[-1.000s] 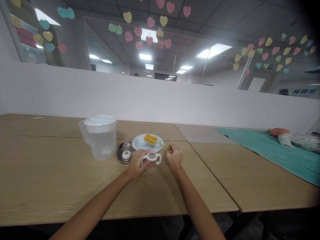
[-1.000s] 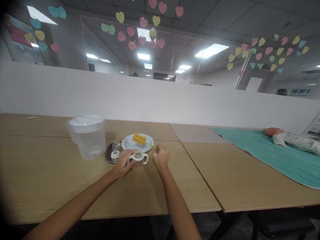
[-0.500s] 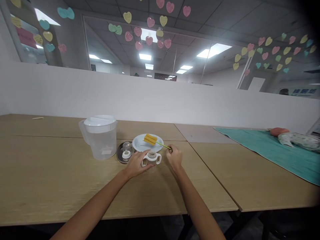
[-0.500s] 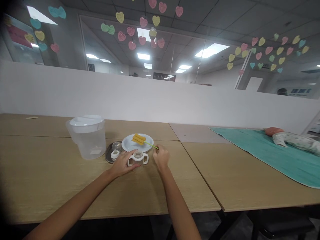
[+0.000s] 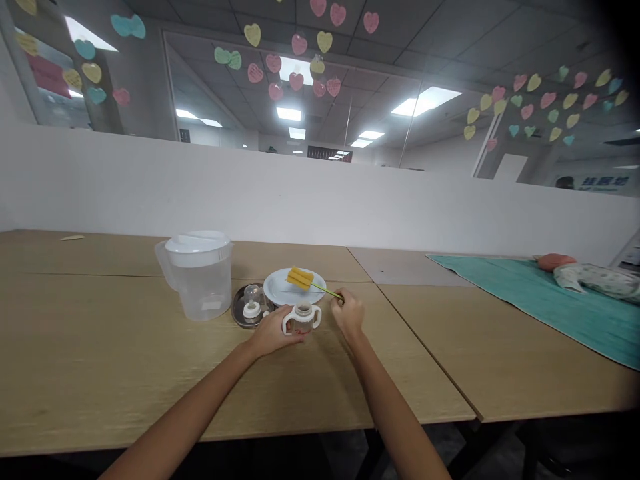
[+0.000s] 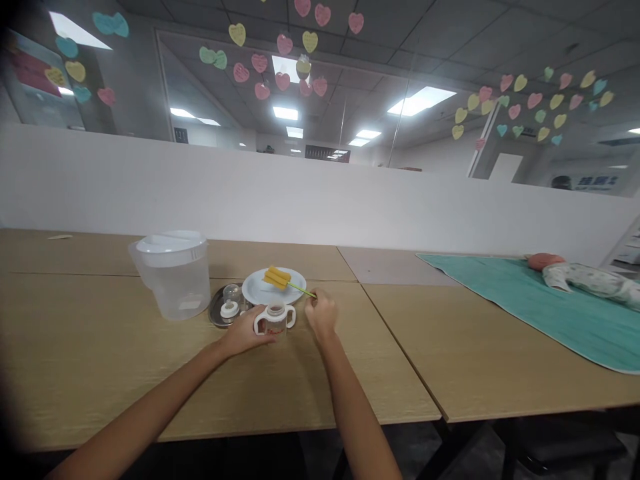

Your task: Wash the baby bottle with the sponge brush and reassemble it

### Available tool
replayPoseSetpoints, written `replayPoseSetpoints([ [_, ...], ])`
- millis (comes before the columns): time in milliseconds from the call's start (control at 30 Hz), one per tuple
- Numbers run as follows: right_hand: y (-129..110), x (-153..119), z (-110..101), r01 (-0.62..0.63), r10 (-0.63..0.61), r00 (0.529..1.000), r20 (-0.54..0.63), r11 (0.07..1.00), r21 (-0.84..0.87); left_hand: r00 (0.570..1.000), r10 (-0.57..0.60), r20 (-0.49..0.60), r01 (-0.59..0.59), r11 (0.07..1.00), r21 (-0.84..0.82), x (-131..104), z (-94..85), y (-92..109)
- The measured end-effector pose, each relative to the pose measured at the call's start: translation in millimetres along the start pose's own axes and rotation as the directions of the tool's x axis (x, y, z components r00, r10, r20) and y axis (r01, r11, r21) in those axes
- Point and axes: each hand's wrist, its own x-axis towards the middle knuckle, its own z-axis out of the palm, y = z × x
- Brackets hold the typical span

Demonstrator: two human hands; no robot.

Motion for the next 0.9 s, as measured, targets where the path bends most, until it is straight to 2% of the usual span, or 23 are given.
replayPoseSetpoints([
  [200,0.7,0.2,0.5,0.021,-0.021,1.000,0.006,1.000,-0.003,0.993,0.047,0.104,-0.024,0.976,-0.215,1.3,9.0,-5.9],
  [367,-0.2,-0.3,0.2,0.029,-0.029,1.000,-0.010,1.000,0.002,0.993,0.019,0.116,0.019,0.948,-0.319,0.2,9.1,-1.4],
  [500,0.2,-0.7,0.4,0.021,-0.021,1.000,-0.019,1.000,0.014,0.997,0.049,0.052,-0.030,0.946,-0.322,-2.9,8.2,2.5],
  [600,-0.8,0.4,-1.9,0.013,-0.010,0.998,-0.054,0.999,0.048,0.995,0.032,-0.090,-0.055,0.963,-0.265,-2.8,5.7,2.8],
  [667,-3.1,1.2,-5.3,0.026,-0.016,0.996,-0.093,0.994,0.102,0.957,-0.010,-0.288,-0.039,0.986,-0.164,-1.3,1.1,1.6],
  [767,-7.9,-0.1,-10.6,0.128,-0.099,0.981,-0.169,0.977,0.169,0.805,-0.046,-0.592,0.062,0.998,0.007,1.9,-10.8,-1.7],
  [833,-10.2,-3.2,-11.4,0.254,-0.219,0.949,-0.225,0.956,0.144,0.728,-0.029,-0.685,0.122,0.989,0.088,3.7,-20.4,-5.3],
  [900,-11.0,-7.1,-9.6,0.385,-0.357,0.900,-0.251,0.920,0.075,0.703,0.004,-0.711,0.150,0.977,0.154,4.9,-29.1,-9.8],
])
